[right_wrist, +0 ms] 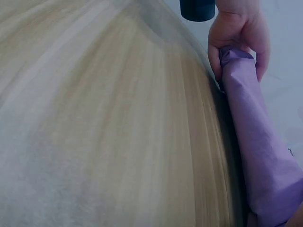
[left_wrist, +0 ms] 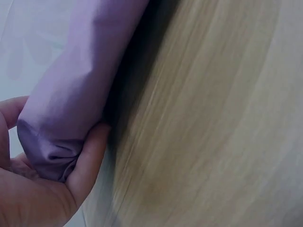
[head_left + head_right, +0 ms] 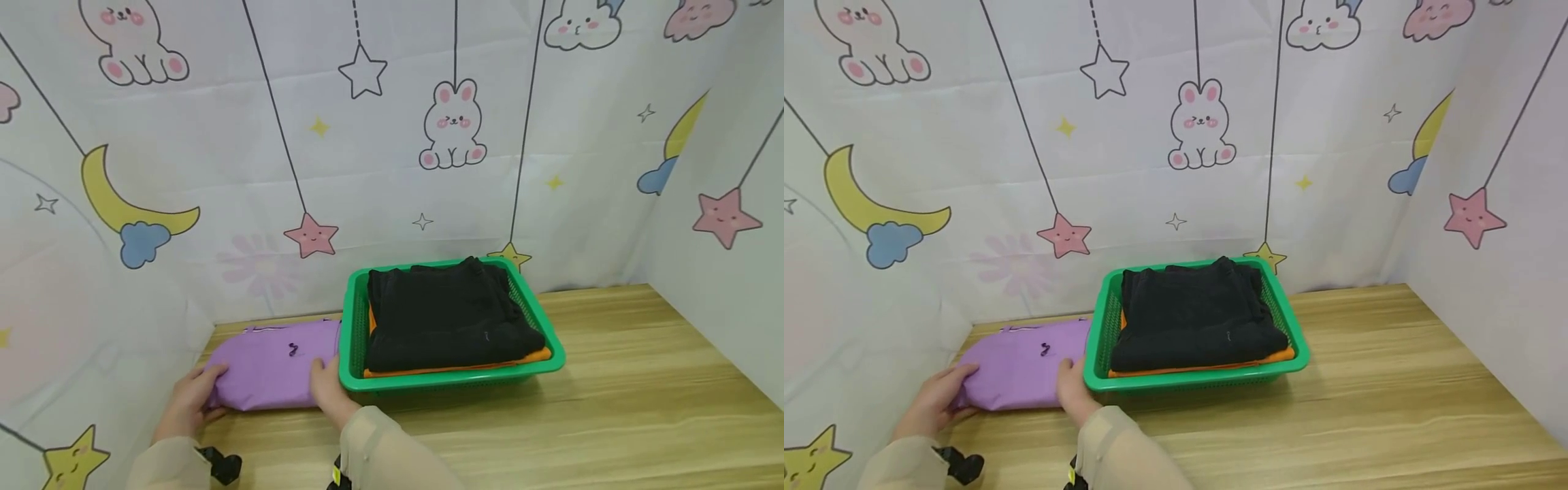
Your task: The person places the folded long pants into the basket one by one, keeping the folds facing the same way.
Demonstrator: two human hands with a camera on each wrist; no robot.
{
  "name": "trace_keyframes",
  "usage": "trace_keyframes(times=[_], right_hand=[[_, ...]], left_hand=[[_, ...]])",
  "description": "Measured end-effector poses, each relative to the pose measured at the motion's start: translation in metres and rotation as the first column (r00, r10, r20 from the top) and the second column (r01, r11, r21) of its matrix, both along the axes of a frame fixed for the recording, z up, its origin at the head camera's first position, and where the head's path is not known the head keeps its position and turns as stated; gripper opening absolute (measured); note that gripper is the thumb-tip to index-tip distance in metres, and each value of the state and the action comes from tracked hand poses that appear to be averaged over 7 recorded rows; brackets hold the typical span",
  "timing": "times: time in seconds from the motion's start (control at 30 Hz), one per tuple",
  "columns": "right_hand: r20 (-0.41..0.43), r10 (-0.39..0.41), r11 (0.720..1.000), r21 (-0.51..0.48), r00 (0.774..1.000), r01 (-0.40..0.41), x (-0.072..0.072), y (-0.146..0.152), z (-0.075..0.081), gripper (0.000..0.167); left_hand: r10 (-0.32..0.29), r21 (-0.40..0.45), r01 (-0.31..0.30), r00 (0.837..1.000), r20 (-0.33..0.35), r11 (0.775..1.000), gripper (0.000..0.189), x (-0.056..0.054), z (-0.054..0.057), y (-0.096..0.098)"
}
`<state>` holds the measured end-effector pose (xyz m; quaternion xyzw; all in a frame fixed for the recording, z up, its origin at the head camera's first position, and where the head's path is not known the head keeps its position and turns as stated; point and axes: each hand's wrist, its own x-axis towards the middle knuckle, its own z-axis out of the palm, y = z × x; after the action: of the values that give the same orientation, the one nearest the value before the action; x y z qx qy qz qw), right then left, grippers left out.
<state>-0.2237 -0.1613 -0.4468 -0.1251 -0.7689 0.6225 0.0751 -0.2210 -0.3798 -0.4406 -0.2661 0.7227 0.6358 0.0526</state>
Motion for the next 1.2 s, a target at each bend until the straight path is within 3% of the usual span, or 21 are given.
trace_keyframes(times=[0.23, 0.4, 0.67, 1.2], right_hand=[[0.015, 0.095, 0.989, -0.118, 0.995, -0.092, 0.003, -0.001, -0.003, 0.063], [-0.014, 0.128, 0.983, -0.133, 0.992, -0.129, 0.003, -0.005, -0.002, 0.054], [-0.019, 0.174, 0.978, -0.111, 0.985, -0.175, 0.005, -0.005, 0.003, 0.044], [-0.079, 0.151, 0.987, -0.039, 0.985, -0.155, 0.010, -0.006, 0.014, 0.040]], left_hand=[[0.045, 0.021, -0.044, 0.999, -0.023, 0.999, 0.071, 0.002, -0.001, -0.004], [0.082, -0.020, -0.083, 0.995, -0.048, 0.996, 0.067, 0.005, 0.002, -0.005], [0.157, -0.144, -0.173, 0.981, -0.117, 0.974, 0.063, 0.007, 0.005, -0.004], [0.238, -0.091, -0.252, 0.961, -0.137, 0.963, 0.063, 0.012, 0.016, -0.007]])
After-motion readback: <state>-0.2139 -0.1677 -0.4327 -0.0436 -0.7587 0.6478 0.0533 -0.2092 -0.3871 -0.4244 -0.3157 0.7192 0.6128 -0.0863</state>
